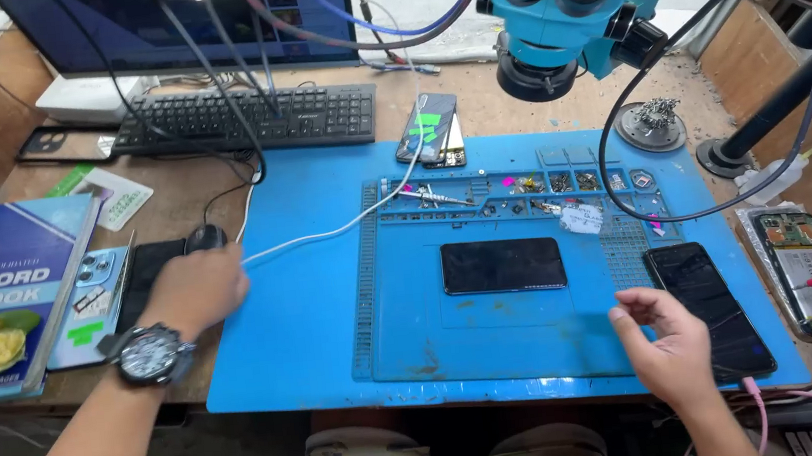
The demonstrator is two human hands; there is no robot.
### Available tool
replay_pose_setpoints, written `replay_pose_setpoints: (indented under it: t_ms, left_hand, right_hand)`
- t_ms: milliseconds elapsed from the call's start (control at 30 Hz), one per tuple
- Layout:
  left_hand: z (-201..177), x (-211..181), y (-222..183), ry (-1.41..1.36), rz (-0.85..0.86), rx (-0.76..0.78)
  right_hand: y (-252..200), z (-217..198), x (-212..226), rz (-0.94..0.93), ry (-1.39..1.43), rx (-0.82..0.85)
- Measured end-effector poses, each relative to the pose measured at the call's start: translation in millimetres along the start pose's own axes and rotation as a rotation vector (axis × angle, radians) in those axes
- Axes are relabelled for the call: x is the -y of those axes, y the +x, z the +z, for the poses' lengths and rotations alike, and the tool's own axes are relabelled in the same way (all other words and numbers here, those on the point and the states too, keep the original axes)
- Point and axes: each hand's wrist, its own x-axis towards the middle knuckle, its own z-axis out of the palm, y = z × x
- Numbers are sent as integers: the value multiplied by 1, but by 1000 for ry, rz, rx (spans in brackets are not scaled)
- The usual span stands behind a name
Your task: A person disassembles a smartphone by removing the back cover and then prying out the battery using a tool.
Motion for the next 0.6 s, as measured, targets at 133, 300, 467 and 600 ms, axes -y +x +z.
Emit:
replay_pose_setpoints:
  t_ms: [133, 300, 467, 600]
  left_hand:
    - [-2, 12, -11, -30, -81, -77]
    - [-10, -4, -20, 11, -179, 288]
    - [-45, -57, -21, 36, -85, 351]
    - [-100, -141, -19, -274, 369, 153]
  right_hand:
    - [1, 28, -21, 8, 100, -19]
    - [2, 30, -22, 141, 46, 18]
    - [1, 28, -21, 155, 26, 35]
    - [3, 32, -20, 145, 15, 16]
